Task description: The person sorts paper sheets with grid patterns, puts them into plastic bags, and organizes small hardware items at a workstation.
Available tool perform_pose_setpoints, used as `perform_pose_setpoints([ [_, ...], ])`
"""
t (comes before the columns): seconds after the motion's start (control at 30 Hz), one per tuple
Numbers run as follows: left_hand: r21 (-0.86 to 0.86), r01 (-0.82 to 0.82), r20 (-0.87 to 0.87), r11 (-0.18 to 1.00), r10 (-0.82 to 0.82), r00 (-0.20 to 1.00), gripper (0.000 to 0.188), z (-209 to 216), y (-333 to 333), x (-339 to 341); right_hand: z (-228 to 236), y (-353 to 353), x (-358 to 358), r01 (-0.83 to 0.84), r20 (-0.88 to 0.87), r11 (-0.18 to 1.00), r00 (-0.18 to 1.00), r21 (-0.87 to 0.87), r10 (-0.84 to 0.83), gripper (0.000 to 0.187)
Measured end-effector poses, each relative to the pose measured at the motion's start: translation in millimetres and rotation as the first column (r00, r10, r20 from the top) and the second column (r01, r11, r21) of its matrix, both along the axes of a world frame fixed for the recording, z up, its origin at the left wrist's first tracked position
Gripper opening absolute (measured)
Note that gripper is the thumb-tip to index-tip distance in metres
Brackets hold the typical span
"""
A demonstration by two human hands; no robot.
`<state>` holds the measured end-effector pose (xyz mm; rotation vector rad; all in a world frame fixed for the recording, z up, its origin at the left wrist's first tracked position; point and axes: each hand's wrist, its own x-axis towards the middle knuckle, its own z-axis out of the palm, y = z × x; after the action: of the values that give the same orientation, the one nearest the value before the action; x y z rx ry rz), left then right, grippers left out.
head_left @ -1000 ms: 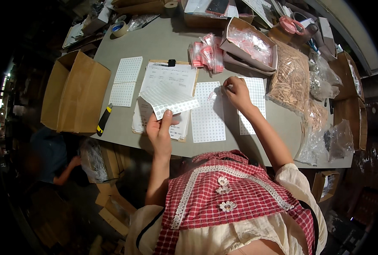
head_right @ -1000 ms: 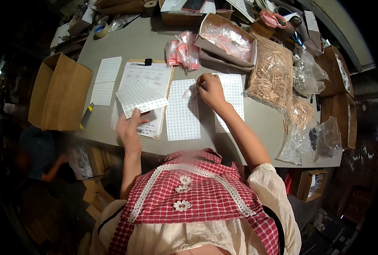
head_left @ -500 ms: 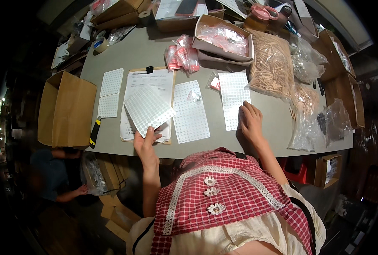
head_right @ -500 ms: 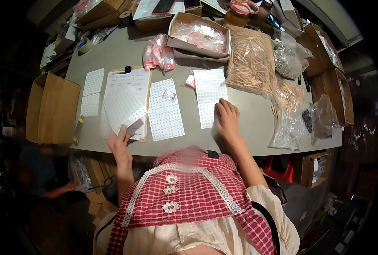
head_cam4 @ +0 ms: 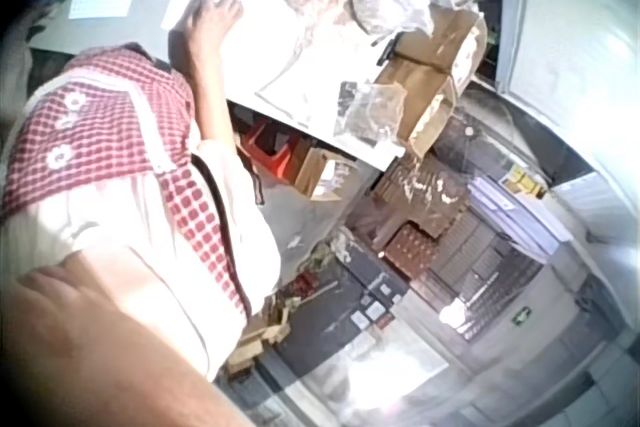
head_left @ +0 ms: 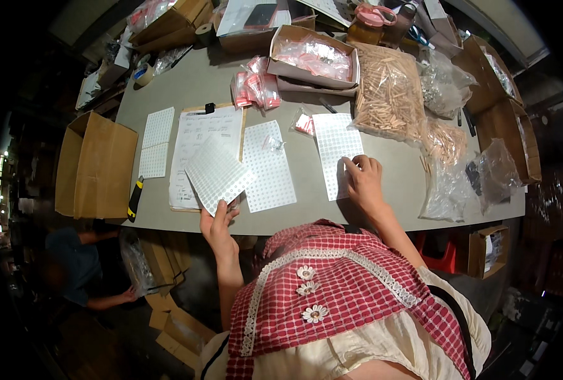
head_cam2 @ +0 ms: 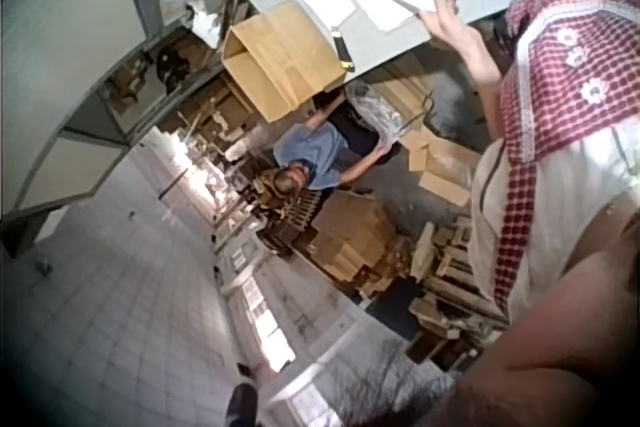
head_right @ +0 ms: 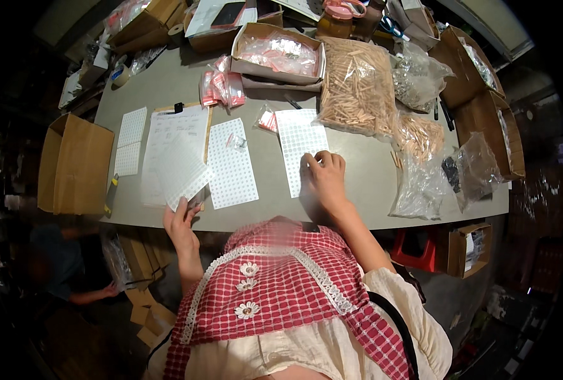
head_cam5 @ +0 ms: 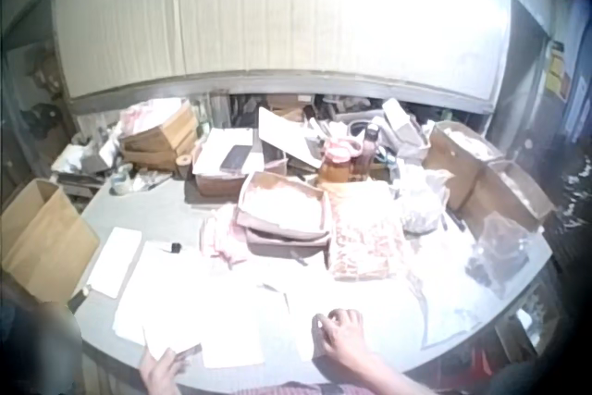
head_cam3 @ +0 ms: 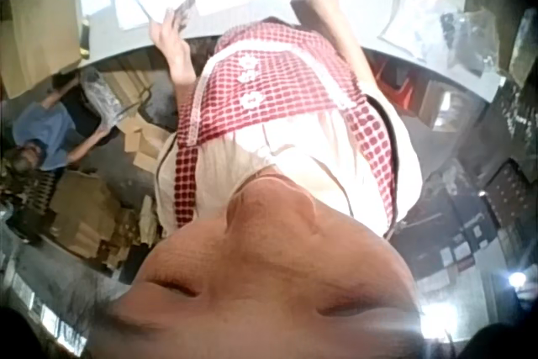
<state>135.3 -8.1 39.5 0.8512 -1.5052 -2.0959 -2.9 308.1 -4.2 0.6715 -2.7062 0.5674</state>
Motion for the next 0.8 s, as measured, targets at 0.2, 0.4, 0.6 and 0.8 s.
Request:
perform_pose_setpoints([
  [0.2, -0.006, -0.027, -0.023, 1.000, 0.026, 0.999, 0.028, -4.8, 6.3, 2.7, 13.8, -11.6, 8.2, -0.110, 0.085, 0.994, 0.991, 0.027, 0.108, 0.033],
  [0.4, -0.021, -0.017, 0.012, 1.000, 0.017, 1.000, 0.026, -2.2, 12.3, -3.9, 6.8, -17.2, 11.5, -0.160, 0.105, 0.975, 0.984, 0.152, 0.145, 0.048],
  [0.6, -0.035, 0.018, 0.015, 0.999, -0.017, 1.000, 0.027, 0.6, 10.8, -12.6, -3.8, -20.6, 16.5, -0.094, 0.032, 0.979, 0.995, 0.178, 0.090, 0.055],
  [0.8, -0.046, 0.065, 0.047, 0.997, -0.063, 0.997, 0.028, -0.7, 8.4, -22.7, 3.6, -23.0, 20.0, -0.120, 0.086, 0.975, 0.991, 0.189, 0.106, 0.063],
])
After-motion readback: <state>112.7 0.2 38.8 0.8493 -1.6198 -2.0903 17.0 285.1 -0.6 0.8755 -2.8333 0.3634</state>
